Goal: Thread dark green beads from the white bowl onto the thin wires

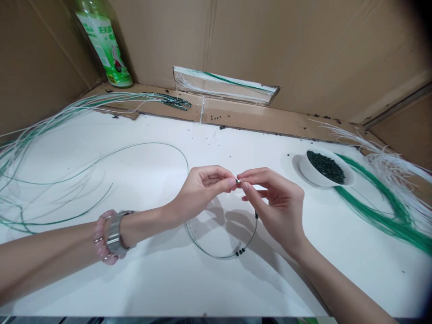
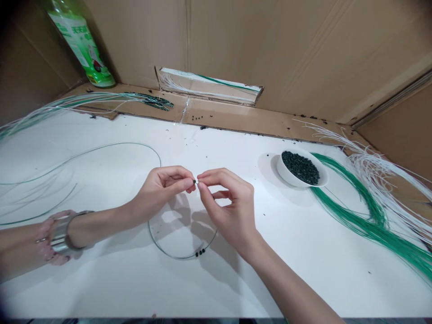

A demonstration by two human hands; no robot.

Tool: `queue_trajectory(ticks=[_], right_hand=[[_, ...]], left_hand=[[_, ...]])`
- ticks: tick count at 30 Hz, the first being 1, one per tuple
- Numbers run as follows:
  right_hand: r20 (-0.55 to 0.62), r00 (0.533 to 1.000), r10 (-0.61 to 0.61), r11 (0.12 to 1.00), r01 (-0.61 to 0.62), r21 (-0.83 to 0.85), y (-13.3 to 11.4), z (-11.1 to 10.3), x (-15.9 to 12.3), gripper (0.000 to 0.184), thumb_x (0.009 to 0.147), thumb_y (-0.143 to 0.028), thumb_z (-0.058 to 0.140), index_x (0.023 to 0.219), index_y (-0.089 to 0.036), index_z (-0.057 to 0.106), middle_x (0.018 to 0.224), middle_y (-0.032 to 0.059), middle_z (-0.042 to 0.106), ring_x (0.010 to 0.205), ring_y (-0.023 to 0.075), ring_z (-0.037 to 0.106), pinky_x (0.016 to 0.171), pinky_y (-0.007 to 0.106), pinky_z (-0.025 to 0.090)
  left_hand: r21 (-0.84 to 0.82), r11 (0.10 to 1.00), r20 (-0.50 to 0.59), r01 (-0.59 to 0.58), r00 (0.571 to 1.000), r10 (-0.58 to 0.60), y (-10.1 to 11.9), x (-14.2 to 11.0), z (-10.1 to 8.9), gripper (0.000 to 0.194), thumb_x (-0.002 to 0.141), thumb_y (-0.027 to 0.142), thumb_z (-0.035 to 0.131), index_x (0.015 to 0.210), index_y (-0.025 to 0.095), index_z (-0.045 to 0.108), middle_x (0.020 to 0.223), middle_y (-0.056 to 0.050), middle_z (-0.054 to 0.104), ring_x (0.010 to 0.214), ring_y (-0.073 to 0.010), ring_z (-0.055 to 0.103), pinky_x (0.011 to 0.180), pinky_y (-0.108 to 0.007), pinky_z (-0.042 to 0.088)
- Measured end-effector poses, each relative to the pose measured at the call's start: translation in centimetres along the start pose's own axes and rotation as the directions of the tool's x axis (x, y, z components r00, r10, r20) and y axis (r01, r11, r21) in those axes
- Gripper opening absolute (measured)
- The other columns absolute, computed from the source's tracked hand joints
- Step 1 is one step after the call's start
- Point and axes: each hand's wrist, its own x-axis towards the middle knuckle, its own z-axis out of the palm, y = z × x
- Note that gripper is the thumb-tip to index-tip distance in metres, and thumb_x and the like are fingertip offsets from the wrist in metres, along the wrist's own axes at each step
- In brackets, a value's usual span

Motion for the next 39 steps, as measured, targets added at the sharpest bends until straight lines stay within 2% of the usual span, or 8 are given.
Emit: queue_trajectory(ticks=[3, 7, 13, 17, 22, 39], right_hand=[[0.001, 0.992, -0.127, 0.979, 0.125, -0.163, -0.2, -0.4, 0.2, 0.011, 0.082, -0.011, 0.061, 0.076, -0.019, 0.064, 0.076, 0.0011, 0.066, 0.065, 0.0114, 0.06, 0.049, 0.022, 0.051], [0.08, 0.948, -0.308, 0.882, 0.316, -0.35, -0.4, -1.0, 0.4, 0.015, 0.079, -0.005, 0.059, 0.075, -0.019, 0.061, 0.069, -0.0002, 0.061, 0.058, 0.0098, 0.053, 0.053, 0.023, 0.046], [0.106, 0.92, -0.378, 0.802, 0.383, -0.458, -0.6, -1.0, 0.4, 0.014, 0.078, -0.004, 0.06, 0.073, -0.018, 0.06, 0.066, 0.001, 0.06, 0.059, 0.0103, 0.053, 0.053, 0.022, 0.044], [0.129, 0.893, -0.431, 0.717, 0.426, -0.552, -0.6, -1.3, 0.5, 0.014, 0.077, -0.005, 0.061, 0.076, -0.019, 0.062, 0.067, 0.0005, 0.064, 0.058, 0.012, 0.057, 0.052, 0.024, 0.044], [0.172, 0.865, -0.471, 0.665, 0.477, -0.575, -0.8, -1.6, 0.5, 0.015, 0.077, -0.005, 0.062, 0.075, -0.02, 0.06, 0.065, -0.0005, 0.065, 0.057, 0.012, 0.058, 0.052, 0.024, 0.044], [0.209, 0.882, -0.422, 0.683, 0.461, -0.567, -0.6, -1.4, 0.5, 0.016, 0.077, -0.004, 0.057, 0.072, -0.019, 0.058, 0.064, -0.0012, 0.063, 0.057, 0.0111, 0.056, 0.053, 0.024, 0.044]], left_hand=[[0.054, 0.998, -0.003, -0.021, 1.0, 0.022, 0.0, -0.1, 0.1, 0.014, 0.077, 0.029, 0.071, 0.074, 0.016, 0.067, 0.076, -0.001, 0.068, 0.072, -0.0111, 0.063, 0.071, -0.022, 0.051], [0.134, 0.989, 0.004, -0.065, 0.998, 0.065, 0.0, -0.3, 0.1, 0.011, 0.079, 0.026, 0.068, 0.075, 0.016, 0.067, 0.077, -0.002, 0.068, 0.072, -0.0107, 0.062, 0.069, -0.021, 0.051], [0.164, 0.982, 0.011, -0.09, 0.996, 0.09, 0.0, -0.5, 0.1, 0.009, 0.081, 0.023, 0.066, 0.075, 0.016, 0.066, 0.077, -0.001, 0.068, 0.07, -0.0092, 0.061, 0.067, -0.019, 0.05], [0.198, 0.975, -0.001, -0.097, 0.995, 0.1, 0.0, -0.4, 0.2, 0.009, 0.081, 0.022, 0.067, 0.074, 0.016, 0.066, 0.076, -0.001, 0.068, 0.071, -0.0095, 0.062, 0.069, -0.019, 0.05], [0.235, 0.967, -0.013, -0.1, 0.994, 0.106, 0.0, -0.4, 0.2, 0.01, 0.081, 0.023, 0.067, 0.074, 0.016, 0.066, 0.074, -0.001, 0.067, 0.071, -0.0101, 0.061, 0.07, -0.021, 0.051], [0.267, 0.957, 0.017, -0.115, 0.993, 0.115, 0.0, -0.5, 0.2, 0.01, 0.082, 0.022, 0.065, 0.074, 0.016, 0.065, 0.076, -0.001, 0.068, 0.072, -0.0104, 0.061, 0.074, -0.023, 0.051]])
